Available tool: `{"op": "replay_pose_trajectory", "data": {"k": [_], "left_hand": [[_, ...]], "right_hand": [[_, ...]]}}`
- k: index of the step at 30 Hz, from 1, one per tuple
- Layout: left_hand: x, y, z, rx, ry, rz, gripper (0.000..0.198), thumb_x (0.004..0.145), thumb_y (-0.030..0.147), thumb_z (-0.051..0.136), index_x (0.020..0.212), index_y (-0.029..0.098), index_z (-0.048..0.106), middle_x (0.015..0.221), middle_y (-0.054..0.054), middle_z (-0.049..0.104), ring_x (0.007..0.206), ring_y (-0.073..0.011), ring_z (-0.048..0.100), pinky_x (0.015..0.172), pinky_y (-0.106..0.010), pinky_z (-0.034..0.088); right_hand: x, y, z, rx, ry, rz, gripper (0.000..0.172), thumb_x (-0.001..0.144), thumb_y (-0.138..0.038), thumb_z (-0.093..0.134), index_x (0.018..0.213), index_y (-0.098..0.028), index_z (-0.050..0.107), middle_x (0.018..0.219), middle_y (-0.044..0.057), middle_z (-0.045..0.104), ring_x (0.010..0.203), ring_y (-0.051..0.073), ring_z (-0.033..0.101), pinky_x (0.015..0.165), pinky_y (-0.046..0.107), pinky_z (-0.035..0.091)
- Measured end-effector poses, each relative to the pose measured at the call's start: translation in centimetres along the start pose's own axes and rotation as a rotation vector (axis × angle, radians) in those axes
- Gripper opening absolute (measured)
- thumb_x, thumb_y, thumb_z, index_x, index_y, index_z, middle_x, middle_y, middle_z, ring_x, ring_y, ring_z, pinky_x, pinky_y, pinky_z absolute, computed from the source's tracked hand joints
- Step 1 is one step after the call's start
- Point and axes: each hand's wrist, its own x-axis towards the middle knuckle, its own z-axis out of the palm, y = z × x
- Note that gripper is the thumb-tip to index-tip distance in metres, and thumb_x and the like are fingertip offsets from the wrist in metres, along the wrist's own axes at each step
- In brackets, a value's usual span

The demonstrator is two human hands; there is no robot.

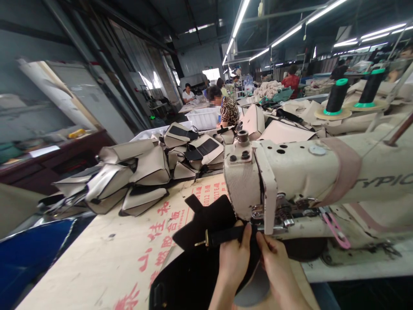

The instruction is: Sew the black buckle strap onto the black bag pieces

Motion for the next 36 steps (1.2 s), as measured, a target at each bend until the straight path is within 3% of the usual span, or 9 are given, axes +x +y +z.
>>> {"op": "replay_pose_trajectory", "data": {"k": [9, 19, 24, 31, 36], "left_hand": [[-0.2, 1.3, -0.1, 0.081, 0.02, -0.004, 0.029, 0.087, 0.036, 0.035, 0.087, 0.022, 0.061, 0.089, -0.005, 0.068, 0.091, -0.0207, 0.06, 0.08, -0.027, 0.042], [-0.1, 1.3, -0.1, 0.074, 0.05, -0.026, 0.025, 0.085, 0.033, 0.039, 0.09, 0.022, 0.061, 0.098, -0.005, 0.066, 0.1, -0.0217, 0.057, 0.085, -0.027, 0.039], [-0.1, 1.2, -0.5, 0.041, 0.01, 0.004, 0.026, 0.086, 0.034, 0.037, 0.093, 0.022, 0.059, 0.099, -0.004, 0.065, 0.101, -0.0212, 0.056, 0.085, -0.028, 0.039], [-0.3, 0.4, -0.3, -0.084, 0.017, -0.021, 0.028, 0.087, 0.037, 0.036, 0.087, 0.021, 0.059, 0.098, -0.003, 0.066, 0.098, -0.0182, 0.057, 0.086, -0.024, 0.039], [-0.3, 0.8, 0.1, -0.007, 0.037, -0.007, 0.028, 0.087, 0.035, 0.034, 0.089, 0.022, 0.058, 0.093, -0.004, 0.066, 0.094, -0.0193, 0.059, 0.084, -0.026, 0.041]], "right_hand": [[0.0, -0.8, -0.3, 0.007, 0.023, -0.025, 0.045, 0.072, -0.056, 0.053, 0.062, -0.013, 0.061, 0.052, 0.001, 0.051, 0.051, 0.013, 0.043, 0.046, 0.022, 0.031], [0.4, -0.4, -0.2, -0.006, -0.017, -0.057, 0.041, 0.077, -0.051, 0.049, 0.065, -0.013, 0.059, 0.06, 0.002, 0.054, 0.062, 0.016, 0.046, 0.057, 0.023, 0.035], [0.3, -0.7, -0.4, -0.019, -0.049, -0.062, 0.044, 0.079, -0.054, 0.048, 0.067, -0.013, 0.059, 0.064, 0.003, 0.057, 0.067, 0.018, 0.048, 0.062, 0.024, 0.037], [0.6, -0.5, -0.9, -0.078, -0.062, -0.052, 0.047, 0.075, -0.058, 0.051, 0.07, -0.013, 0.062, 0.066, 0.005, 0.058, 0.068, 0.019, 0.049, 0.063, 0.025, 0.038], [0.5, -0.2, -1.1, -0.065, -0.072, -0.047, 0.048, 0.074, -0.059, 0.051, 0.07, -0.012, 0.064, 0.06, 0.004, 0.056, 0.061, 0.017, 0.048, 0.055, 0.024, 0.037]]}}
